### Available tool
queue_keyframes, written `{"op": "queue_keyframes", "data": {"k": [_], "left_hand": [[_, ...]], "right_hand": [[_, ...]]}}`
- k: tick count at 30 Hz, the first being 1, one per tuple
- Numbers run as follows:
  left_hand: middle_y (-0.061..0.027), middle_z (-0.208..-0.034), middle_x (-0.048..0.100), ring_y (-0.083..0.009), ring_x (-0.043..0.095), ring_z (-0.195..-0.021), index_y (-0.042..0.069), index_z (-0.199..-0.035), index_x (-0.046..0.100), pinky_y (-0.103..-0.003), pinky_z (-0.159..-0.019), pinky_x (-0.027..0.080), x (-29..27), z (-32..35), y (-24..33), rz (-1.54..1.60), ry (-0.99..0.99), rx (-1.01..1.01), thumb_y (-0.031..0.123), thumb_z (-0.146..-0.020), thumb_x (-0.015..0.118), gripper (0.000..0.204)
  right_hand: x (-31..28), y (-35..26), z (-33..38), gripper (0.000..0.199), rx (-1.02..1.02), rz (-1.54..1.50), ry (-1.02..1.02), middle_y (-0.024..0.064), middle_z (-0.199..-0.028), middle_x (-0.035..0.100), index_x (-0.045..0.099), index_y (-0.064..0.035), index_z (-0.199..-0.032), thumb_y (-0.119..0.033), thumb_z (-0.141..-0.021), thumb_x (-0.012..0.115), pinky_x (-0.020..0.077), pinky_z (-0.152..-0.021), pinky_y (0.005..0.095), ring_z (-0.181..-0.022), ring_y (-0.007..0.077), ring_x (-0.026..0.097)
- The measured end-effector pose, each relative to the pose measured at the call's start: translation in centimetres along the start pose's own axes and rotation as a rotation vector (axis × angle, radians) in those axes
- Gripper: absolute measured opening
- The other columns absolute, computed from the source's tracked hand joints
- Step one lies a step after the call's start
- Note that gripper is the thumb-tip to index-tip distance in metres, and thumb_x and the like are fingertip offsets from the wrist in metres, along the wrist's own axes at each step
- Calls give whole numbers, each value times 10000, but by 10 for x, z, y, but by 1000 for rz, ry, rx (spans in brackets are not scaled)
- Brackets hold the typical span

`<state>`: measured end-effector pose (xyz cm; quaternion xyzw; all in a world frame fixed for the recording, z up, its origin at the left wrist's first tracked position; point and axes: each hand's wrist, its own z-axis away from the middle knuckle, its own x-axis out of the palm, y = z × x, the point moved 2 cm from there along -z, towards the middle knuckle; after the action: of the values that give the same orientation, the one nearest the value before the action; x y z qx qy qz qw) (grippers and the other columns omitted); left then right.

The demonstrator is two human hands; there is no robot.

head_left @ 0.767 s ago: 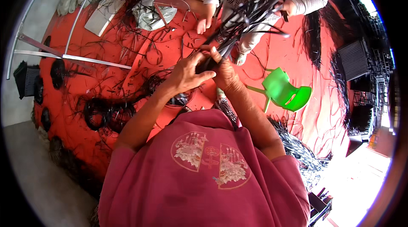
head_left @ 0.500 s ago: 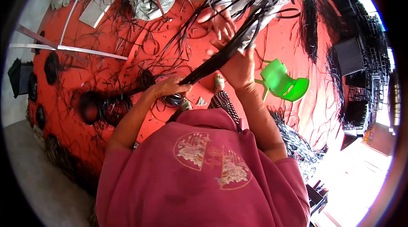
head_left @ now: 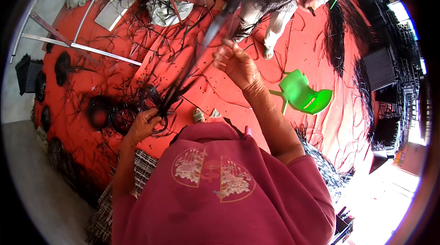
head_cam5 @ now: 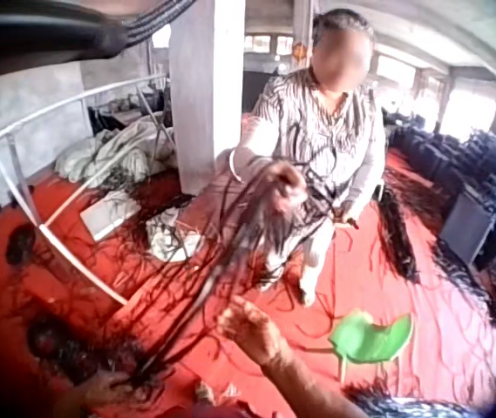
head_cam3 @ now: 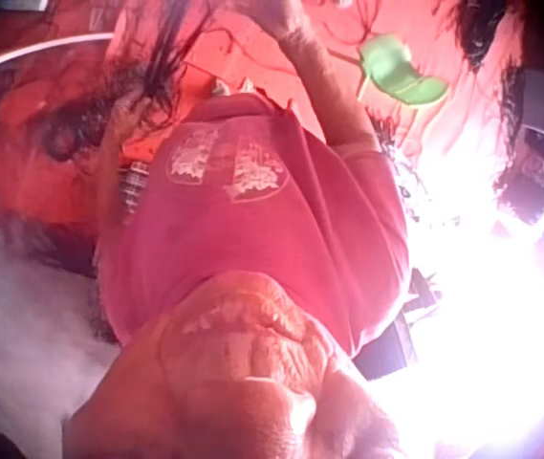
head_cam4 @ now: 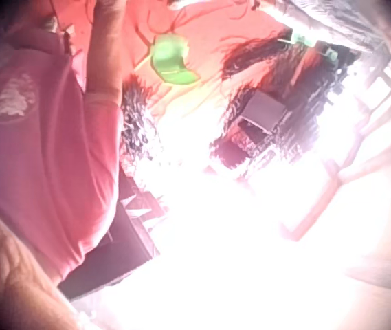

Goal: The person gathers and organizes black plastic strips from a red floor, separating tangled pieces and placing them into neat bundles. They repeatedly pick up, untangle, and stack the strips while another person works nearby.

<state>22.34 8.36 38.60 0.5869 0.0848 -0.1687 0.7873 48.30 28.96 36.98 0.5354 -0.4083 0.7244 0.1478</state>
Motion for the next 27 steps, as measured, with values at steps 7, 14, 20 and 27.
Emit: {"op": "queue_keyframes", "data": {"k": [7,14,20,27], "left_hand": [[-77,-833,604,-173,571,-778,5,-943,577,-285,-700,451,-26,-2,-58,-289,748,110,26,-803,562,143],[-37,-771,574,-135,551,-634,41,-953,555,-260,-578,444,14,24,-157,-286,712,-112,88,-777,592,186],[-28,-768,577,-106,565,-607,36,-947,548,-230,-510,444,97,60,-190,100,459,-287,100,-800,582,163],[-70,-774,565,-129,558,-649,-25,-920,544,-264,-574,445,149,99,-131,110,266,-525,128,-822,547,182]], "right_hand": [[-60,26,67,343,294,304,182,90,-908,599,513,-18,-1038,-319,-874,501,453,-625,291,-759,197,584],[-153,5,152,286,297,331,499,99,-905,595,515,-15,-1039,-245,-869,504,459,-587,263,-725,181,578],[-171,-12,183,314,196,255,610,79,-904,574,470,-25,-1092,-221,-853,526,435,-569,271,-679,153,521],[-152,-29,147,503,91,509,587,77,-1068,536,394,-67,-1236,-280,-821,581,447,-716,333,-907,209,535]]}}
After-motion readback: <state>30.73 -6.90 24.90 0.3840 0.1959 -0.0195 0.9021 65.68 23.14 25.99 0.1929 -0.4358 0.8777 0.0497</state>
